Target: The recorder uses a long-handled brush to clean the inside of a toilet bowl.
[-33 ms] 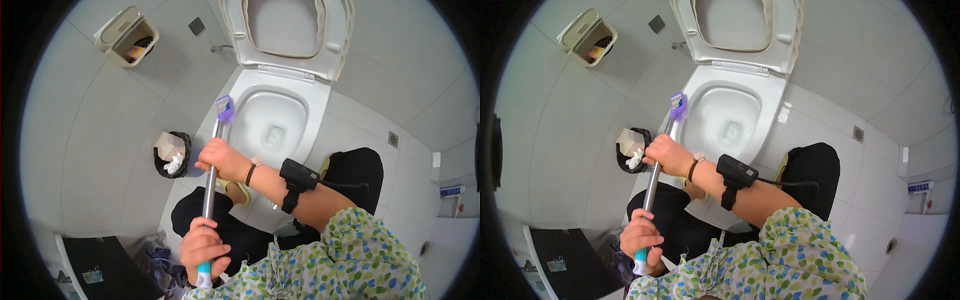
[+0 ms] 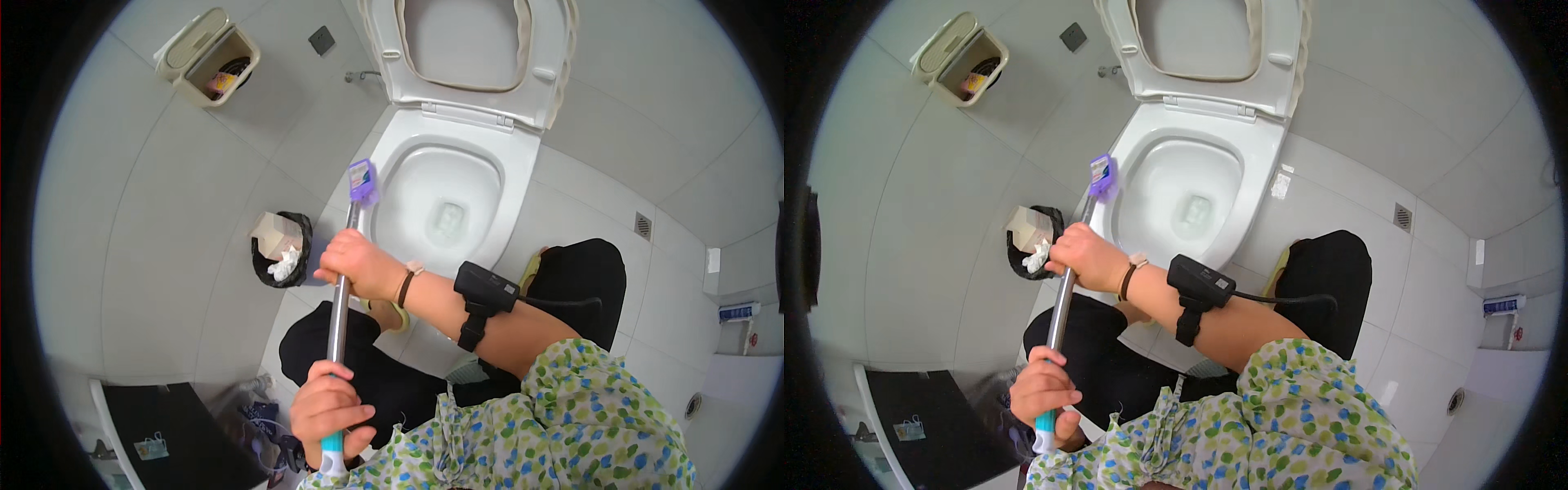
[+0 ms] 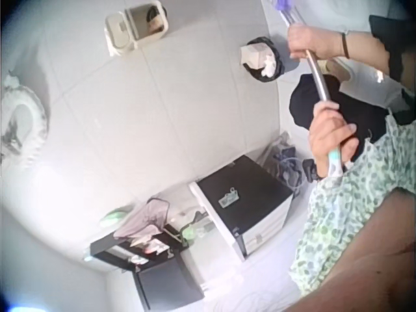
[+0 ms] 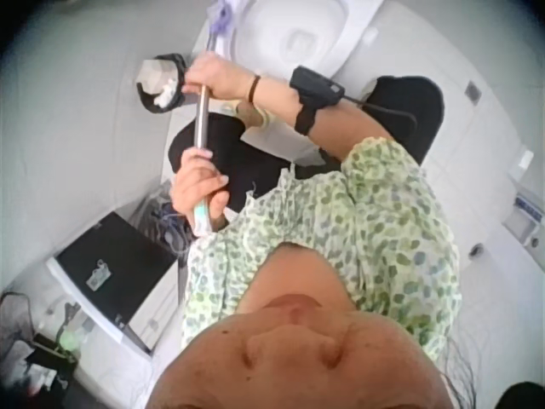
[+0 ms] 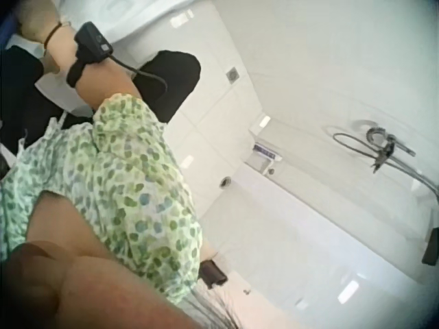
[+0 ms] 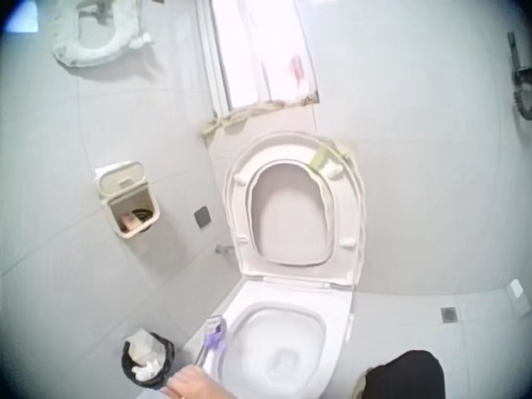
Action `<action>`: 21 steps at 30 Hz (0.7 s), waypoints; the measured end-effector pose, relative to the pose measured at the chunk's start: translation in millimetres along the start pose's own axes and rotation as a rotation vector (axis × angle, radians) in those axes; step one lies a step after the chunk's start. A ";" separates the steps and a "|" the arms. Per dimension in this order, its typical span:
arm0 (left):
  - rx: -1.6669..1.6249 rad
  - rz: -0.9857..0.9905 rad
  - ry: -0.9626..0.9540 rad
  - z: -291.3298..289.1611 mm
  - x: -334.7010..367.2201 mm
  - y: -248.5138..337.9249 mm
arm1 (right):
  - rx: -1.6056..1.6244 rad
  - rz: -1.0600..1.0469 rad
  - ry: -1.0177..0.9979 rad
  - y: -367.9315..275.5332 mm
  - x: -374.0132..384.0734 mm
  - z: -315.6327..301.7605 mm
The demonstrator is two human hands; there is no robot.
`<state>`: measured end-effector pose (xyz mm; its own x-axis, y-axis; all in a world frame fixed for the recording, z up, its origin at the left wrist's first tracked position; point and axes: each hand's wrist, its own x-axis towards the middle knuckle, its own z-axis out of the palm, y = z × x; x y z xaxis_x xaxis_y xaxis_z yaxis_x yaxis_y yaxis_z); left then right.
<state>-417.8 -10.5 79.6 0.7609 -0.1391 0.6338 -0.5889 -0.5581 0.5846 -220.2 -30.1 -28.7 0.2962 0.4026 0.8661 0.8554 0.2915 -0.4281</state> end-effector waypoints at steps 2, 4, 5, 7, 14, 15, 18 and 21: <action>0.009 0.032 -0.031 -6.2 -6.7 11.2 | 0.054 -0.007 0.029 -18.6 -2.8 8.1; -0.043 0.068 0.003 -15.1 -16.9 22.5 | 0.061 0.055 0.029 -37.3 -6.3 14.6; -0.059 0.085 -0.036 -23.4 -20.5 26.5 | 0.054 0.059 0.036 -46.3 -9.4 18.0; -0.048 0.064 0.033 -30.0 -28.1 39.0 | 0.056 0.072 0.029 -63.0 -9.4 18.0; -0.148 0.124 0.156 -59.7 -55.9 79.8 | 0.083 0.120 -0.042 -131.9 -26.7 19.7; -0.183 0.116 0.181 -62.2 -60.4 81.2 | 0.056 0.148 -0.067 -139.3 -31.1 16.6; -0.303 0.097 0.226 -68.7 -74.6 79.5 | -0.009 0.190 -0.104 -154.7 -41.3 6.3; -0.478 0.051 0.311 -72.8 -88.1 59.6 | -0.111 0.240 -0.120 -157.4 -50.0 -5.0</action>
<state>-539.7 28.0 95.5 0.6547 0.1312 0.7444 -0.7359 -0.1146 0.6674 -367.6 -100.5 -3.4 0.4492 0.5505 0.7037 0.8102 0.0811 -0.5806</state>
